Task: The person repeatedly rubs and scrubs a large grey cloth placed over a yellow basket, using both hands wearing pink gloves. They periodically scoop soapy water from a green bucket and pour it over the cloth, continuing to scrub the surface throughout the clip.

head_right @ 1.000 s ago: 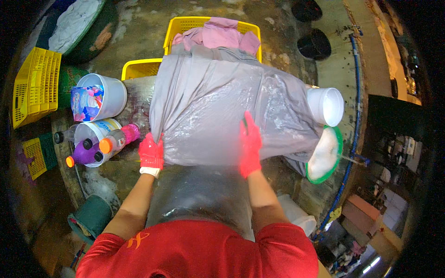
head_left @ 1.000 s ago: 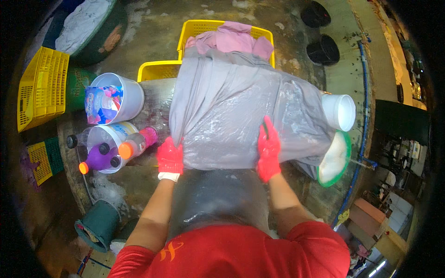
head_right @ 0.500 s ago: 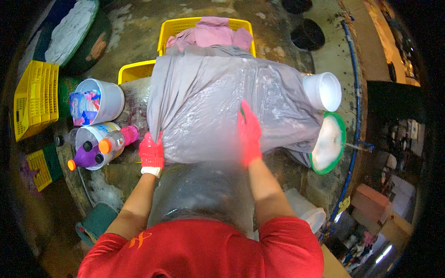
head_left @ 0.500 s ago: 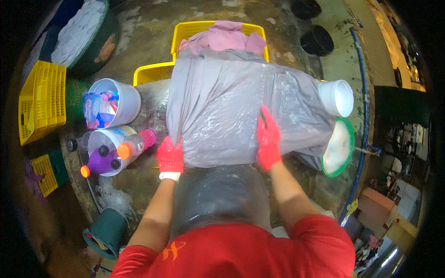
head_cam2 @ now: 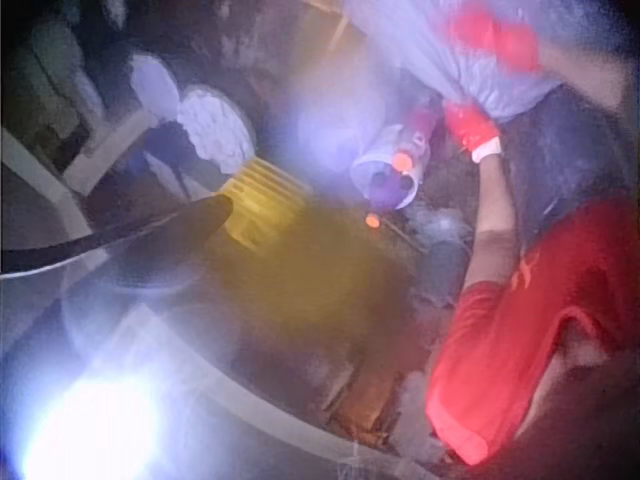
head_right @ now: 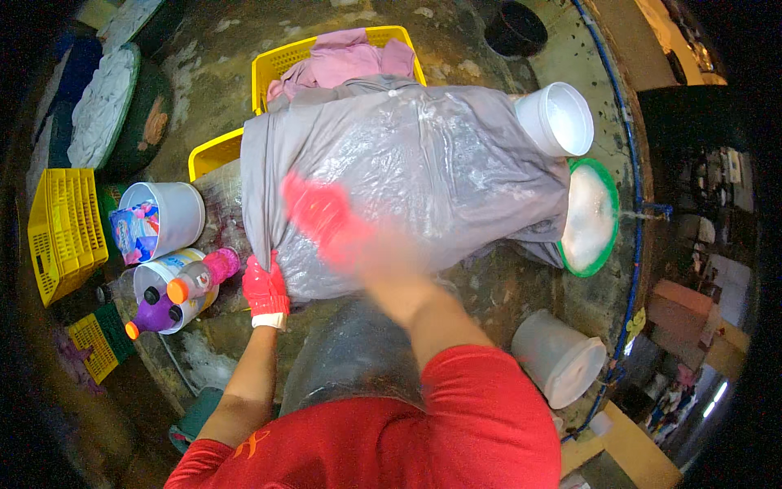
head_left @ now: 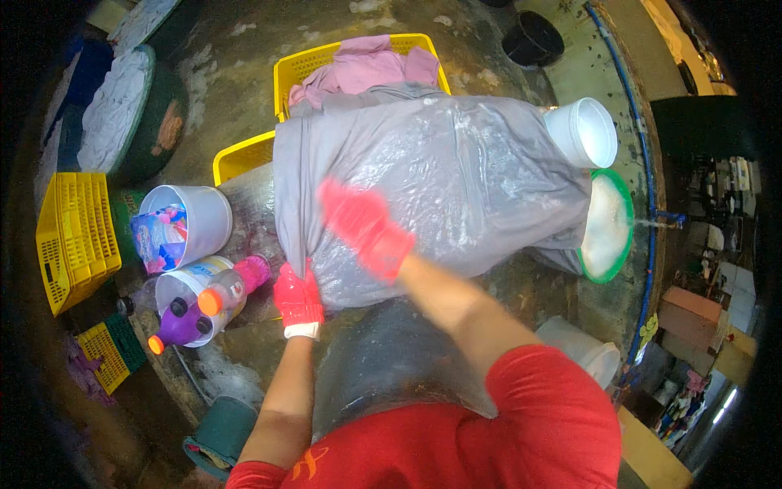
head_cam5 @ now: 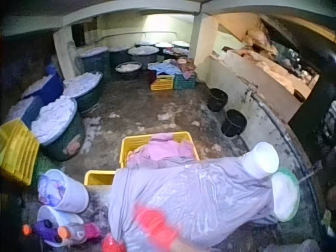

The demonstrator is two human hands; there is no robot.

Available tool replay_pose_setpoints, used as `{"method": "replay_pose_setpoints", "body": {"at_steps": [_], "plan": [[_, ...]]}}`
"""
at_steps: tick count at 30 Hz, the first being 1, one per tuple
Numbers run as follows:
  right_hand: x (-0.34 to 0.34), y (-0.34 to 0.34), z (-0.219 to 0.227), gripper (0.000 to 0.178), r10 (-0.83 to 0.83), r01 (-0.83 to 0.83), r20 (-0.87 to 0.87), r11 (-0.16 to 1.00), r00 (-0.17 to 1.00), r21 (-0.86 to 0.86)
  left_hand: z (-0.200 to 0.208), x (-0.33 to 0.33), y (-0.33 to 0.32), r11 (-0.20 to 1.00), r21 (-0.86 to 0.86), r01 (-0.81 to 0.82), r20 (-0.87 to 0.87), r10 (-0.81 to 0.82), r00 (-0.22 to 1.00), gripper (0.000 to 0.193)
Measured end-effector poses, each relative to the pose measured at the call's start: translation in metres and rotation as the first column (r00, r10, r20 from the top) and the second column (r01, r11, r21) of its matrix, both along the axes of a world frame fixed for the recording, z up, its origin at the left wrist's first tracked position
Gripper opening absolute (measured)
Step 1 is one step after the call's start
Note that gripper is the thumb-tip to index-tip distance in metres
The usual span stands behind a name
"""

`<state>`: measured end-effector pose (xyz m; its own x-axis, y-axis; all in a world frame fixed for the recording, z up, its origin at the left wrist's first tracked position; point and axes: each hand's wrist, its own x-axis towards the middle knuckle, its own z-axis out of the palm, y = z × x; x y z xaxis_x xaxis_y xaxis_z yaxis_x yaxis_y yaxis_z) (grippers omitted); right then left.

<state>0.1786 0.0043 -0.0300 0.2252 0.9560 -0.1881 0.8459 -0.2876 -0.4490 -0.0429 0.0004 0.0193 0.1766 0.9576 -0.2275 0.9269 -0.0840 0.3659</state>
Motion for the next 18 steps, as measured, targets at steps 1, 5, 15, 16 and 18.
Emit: {"method": "replay_pose_setpoints", "body": {"at_steps": [1,5,15,16,18], "plan": [[-0.018,-0.001,0.006,0.045,0.069,-0.069,-0.043,0.998,0.997,-0.008,0.001,-0.009,-0.002,1.000,0.003,0.007,0.054,-0.007,0.998,0.038],[0.016,-0.012,0.051,0.035,0.146,-0.123,-0.137,0.978,0.980,0.167,-0.022,-0.022,0.004,0.998,0.046,-0.046,0.006,0.046,0.999,0.041],[0.091,-0.073,0.002,0.049,-0.221,0.172,0.084,0.902,0.972,0.396,-0.006,0.002,0.000,0.999,0.032,-0.028,0.005,0.028,1.000,0.041],[0.023,-0.067,0.008,0.048,-0.064,0.074,-0.047,0.961,0.997,0.265,0.000,-0.001,0.001,0.999,0.040,-0.036,0.008,0.036,0.999,0.039],[-0.046,-0.065,0.045,0.049,0.047,-0.105,-0.452,0.989,0.891,-0.104,0.001,-0.006,0.001,1.000,0.008,-0.026,0.090,0.025,0.996,0.040]]}}
